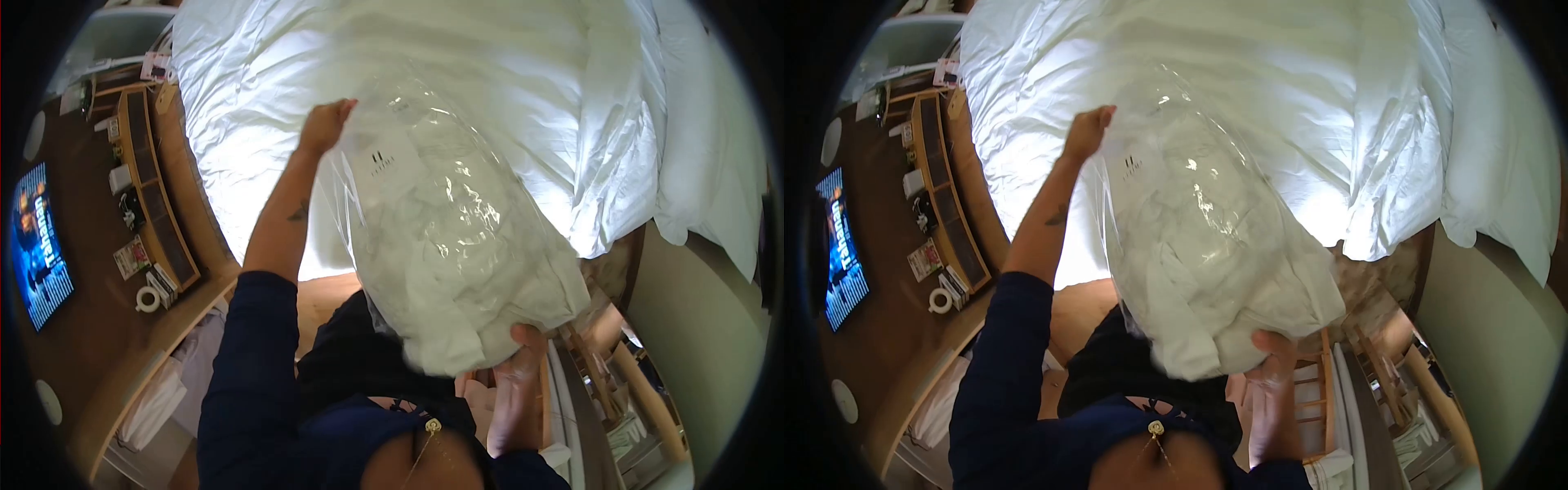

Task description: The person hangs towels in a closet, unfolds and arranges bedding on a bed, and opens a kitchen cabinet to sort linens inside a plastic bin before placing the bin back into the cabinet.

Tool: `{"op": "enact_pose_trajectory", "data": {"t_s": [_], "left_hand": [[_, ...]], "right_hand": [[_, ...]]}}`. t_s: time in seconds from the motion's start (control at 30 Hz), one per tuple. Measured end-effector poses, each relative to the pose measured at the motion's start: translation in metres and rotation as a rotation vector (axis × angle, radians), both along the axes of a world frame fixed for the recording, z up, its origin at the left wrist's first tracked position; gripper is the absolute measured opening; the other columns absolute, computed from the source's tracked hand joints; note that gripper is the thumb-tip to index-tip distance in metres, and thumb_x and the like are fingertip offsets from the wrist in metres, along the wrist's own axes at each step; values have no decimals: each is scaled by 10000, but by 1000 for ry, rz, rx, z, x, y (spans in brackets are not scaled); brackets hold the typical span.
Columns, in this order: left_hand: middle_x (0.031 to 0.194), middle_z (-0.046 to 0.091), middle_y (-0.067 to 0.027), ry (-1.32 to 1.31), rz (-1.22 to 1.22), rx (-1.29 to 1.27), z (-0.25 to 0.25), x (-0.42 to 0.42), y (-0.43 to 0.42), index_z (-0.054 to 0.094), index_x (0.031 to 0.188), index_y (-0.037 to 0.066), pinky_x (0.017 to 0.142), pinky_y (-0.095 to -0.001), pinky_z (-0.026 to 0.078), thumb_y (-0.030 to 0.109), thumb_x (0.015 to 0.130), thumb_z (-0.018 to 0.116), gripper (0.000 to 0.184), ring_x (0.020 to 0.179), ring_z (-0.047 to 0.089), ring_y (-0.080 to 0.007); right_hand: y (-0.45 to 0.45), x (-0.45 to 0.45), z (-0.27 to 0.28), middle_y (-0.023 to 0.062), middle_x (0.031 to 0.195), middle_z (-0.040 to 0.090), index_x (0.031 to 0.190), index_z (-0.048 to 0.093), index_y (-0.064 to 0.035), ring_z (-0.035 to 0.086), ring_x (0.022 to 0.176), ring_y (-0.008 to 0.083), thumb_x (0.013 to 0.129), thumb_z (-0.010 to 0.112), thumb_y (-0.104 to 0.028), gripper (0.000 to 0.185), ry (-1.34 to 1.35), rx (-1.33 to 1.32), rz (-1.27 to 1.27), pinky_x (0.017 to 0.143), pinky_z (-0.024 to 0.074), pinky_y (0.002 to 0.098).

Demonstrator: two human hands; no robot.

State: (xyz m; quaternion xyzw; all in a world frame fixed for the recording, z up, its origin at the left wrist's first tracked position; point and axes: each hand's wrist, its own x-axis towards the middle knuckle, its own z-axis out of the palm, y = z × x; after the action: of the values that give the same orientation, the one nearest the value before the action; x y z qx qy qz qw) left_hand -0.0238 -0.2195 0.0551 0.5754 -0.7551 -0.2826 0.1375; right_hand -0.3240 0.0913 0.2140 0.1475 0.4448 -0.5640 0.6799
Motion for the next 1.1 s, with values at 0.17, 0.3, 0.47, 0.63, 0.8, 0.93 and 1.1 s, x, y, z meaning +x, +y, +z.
{"op": "enact_pose_trajectory", "data": {"t_s": [0.17,0.3,0.47,0.63,0.8,0.93,1.1], "left_hand": [[766,597,-193,-300,87,43,-2,82,-25,612,966,74,699,-440,425,391,903,358,412,775,567,-370],[899,609,-182,-444,218,53,-9,161,-35,589,1071,103,751,-412,428,370,907,307,421,835,576,-348],[1010,588,-210,-823,250,126,31,299,-8,459,1216,52,835,-384,416,388,879,424,477,965,562,-304],[1279,383,-244,-570,353,297,-57,296,67,170,1357,21,980,-395,314,254,828,551,692,1195,367,-363],[1321,319,-217,-147,353,-231,-44,102,101,256,1308,-30,1057,-376,177,-62,711,499,645,1263,251,-342],[1264,403,-146,260,163,233,-36,-80,178,382,1252,74,1008,-394,275,-31,735,531,548,1181,379,-314],[1128,506,-136,436,-282,388,-37,-187,228,471,1136,87,881,-395,379,11,732,541,417,1033,479,-316]], "right_hand": [[16,-55,-25,143,1057,545,1094,475,40,554,967,254,605,515,-104,512,-2,-115,15,849,463,372],[4,-99,-126,125,981,567,1040,520,26,566,930,248,629,522,-116,435,-6,-554,59,838,465,392],[-59,-175,-170,152,1153,514,1219,425,-21,512,1036,257,745,559,-221,532,380,193,329,924,383,416],[-55,-194,-216,166,1281,392,1296,311,10,432,1133,243,765,655,-207,669,1468,277,528,941,346,332],[-11,-129,-171,86,1010,487,1087,488,-9,500,914,203,725,595,-26,378,1680,285,356,782,433,333],[24,-83,-185,79,1010,470,1089,477,-35,492,942,210,703,551,28,399,1441,301,301,787,429,347],[27,-64,-214,100,999,458,1129,412,-49,523,925,233,693,546,61,469,1035,282,75,745,492,302]]}}
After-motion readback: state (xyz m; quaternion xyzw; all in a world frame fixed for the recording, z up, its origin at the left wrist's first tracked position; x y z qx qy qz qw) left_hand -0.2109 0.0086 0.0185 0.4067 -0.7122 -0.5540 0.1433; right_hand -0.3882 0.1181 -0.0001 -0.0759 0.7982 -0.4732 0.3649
